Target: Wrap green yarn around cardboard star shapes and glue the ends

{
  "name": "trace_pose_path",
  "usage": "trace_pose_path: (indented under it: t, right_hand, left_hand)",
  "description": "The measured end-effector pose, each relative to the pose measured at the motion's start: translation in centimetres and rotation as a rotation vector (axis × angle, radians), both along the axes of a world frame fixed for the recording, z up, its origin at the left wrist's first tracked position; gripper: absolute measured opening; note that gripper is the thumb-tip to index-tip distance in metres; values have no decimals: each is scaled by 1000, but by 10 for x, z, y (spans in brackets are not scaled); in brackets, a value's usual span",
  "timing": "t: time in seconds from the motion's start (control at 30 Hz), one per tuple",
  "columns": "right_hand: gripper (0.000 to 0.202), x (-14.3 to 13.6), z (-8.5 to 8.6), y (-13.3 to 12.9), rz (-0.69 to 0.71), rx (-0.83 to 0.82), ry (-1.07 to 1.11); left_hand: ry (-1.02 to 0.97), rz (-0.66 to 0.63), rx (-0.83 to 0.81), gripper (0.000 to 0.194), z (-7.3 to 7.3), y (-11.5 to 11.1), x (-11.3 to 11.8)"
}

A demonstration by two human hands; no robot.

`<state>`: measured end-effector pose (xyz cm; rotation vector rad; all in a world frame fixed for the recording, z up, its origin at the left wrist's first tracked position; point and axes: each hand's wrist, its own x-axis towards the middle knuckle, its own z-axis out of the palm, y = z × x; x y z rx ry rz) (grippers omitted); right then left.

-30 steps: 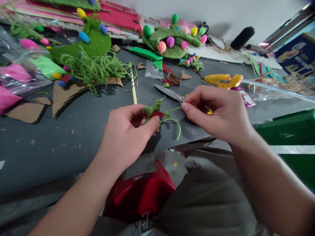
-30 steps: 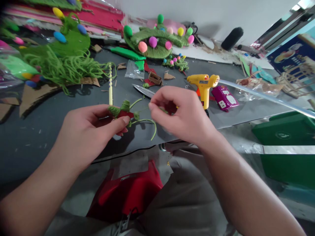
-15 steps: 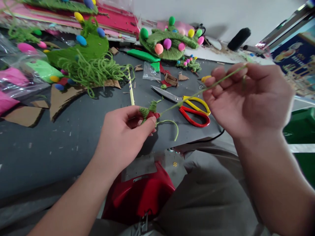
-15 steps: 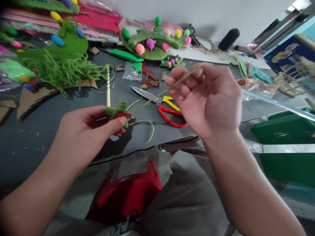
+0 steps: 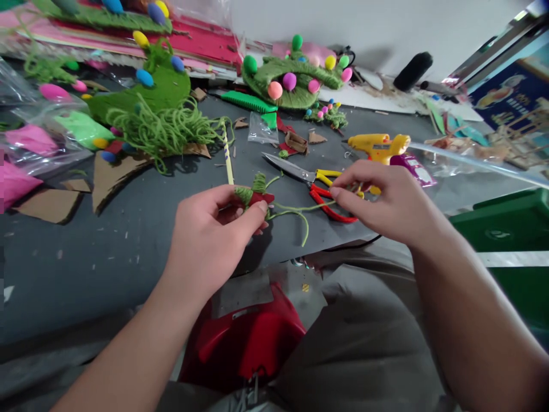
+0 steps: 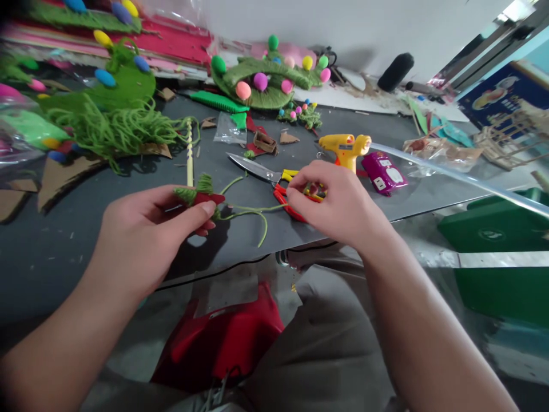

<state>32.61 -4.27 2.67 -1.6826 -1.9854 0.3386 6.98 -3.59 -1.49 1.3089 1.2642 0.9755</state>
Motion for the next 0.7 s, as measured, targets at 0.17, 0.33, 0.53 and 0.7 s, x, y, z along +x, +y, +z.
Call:
trace_pose_path:
  t: [0.17,0.33,0.53,0.7]
  right_hand:
    - [32,-25,1,-2,174,137,51]
    - [42,-56,-7,-6,402,-111,198]
    - [17,-69,-11,-5,349,-208,345]
    - [15,-69,-12,-11,331,-127,262]
  left_hand:
    - [-62,-21,-27,12,3,-2,0]
    - [-210,-43,-45,14,3,-3,0]
    - [-286,-32,-82,9,-1,-2,-4]
    - [-210,19,-46,10,0,-2,-2]
